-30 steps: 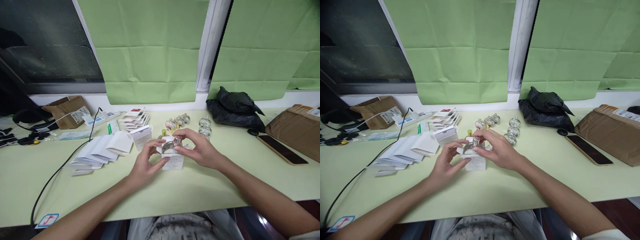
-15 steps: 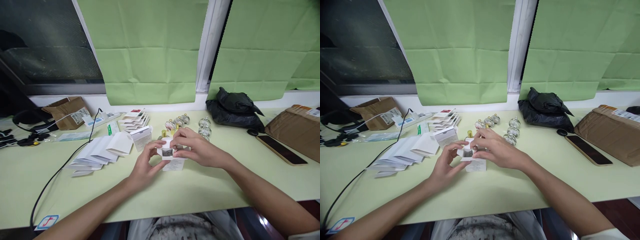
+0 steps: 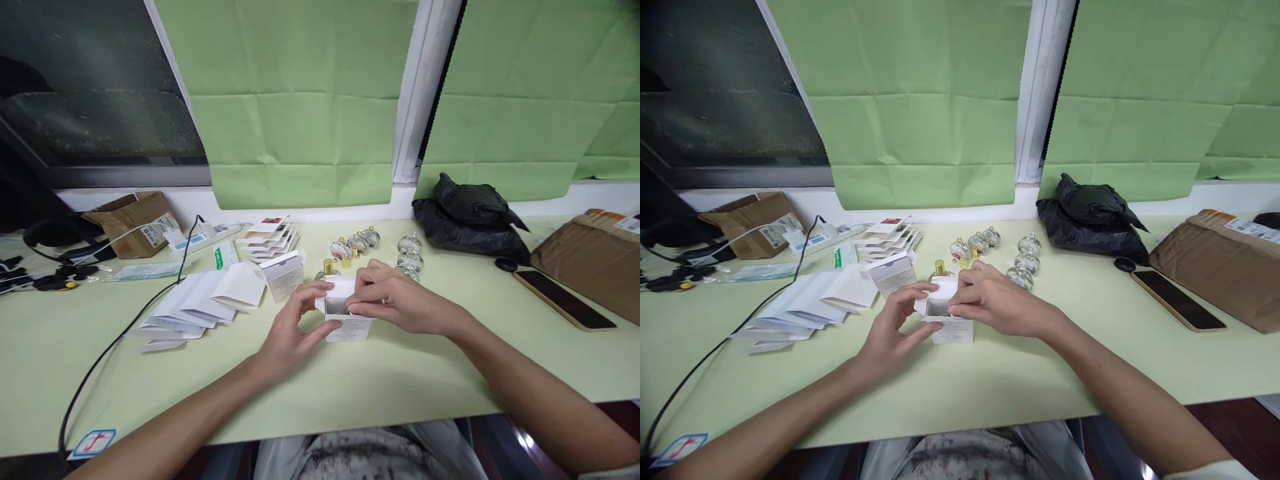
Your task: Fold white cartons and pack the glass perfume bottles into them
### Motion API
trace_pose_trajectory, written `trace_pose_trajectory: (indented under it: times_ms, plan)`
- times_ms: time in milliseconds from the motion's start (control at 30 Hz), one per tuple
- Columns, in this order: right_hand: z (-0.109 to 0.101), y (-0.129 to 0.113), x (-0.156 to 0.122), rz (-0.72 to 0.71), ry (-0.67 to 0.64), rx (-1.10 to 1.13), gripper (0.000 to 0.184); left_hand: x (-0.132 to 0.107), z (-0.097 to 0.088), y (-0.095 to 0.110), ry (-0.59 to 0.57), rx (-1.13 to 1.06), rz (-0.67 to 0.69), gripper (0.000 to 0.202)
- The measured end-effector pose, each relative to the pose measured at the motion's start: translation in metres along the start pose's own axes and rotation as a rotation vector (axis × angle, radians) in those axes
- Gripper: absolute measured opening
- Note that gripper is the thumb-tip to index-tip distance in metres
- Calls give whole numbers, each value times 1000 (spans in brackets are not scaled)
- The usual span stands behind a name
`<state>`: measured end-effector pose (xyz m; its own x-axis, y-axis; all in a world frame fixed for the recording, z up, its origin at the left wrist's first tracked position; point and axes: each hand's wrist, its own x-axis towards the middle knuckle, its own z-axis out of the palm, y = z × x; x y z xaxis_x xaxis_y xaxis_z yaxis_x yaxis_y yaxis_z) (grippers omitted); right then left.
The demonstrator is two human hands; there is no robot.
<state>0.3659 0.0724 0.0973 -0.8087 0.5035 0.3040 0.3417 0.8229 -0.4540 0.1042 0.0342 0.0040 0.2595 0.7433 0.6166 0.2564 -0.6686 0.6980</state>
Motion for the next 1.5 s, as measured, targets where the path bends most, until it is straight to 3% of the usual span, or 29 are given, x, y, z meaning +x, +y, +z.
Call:
trace_pose_trajectory:
  times_ms: [100,233,333,433,533,733,867,967,1067,1233,1400,1500]
  plan:
    - [1,1,-2,18,39,24,29,2,0,1,0,-12,20,48]
    - [2,5,-8,8,247,69,24,4,0,3,28,-30,24,57]
    - [2,10,-14,88,344,142,17,2,1,3,45,-33,-18,72]
    - [0,16,-19,198,241,243,27,0,0,2,-7,-22,-107,77]
    - [-1,20,-21,247,115,247,45,-1,0,3,-68,24,-188,66]
    - [-1,26,-24,262,68,321,53,-2,-3,1,-122,90,-264,50]
    - [5,29,-23,250,94,456,55,-3,-3,-4,-141,80,-287,37]
    - [10,28,-20,253,140,512,55,-4,-1,-6,-116,59,-266,44]
    - [16,27,-19,252,195,506,59,-4,2,-6,-38,9,-238,56]
    - [32,28,-19,257,289,432,67,-4,5,0,-25,-20,-232,41]
    - [46,29,-19,205,319,463,69,-5,5,3,-74,-24,-257,67]
    - [52,30,-18,158,349,439,67,-6,6,1,-78,-14,-288,66]
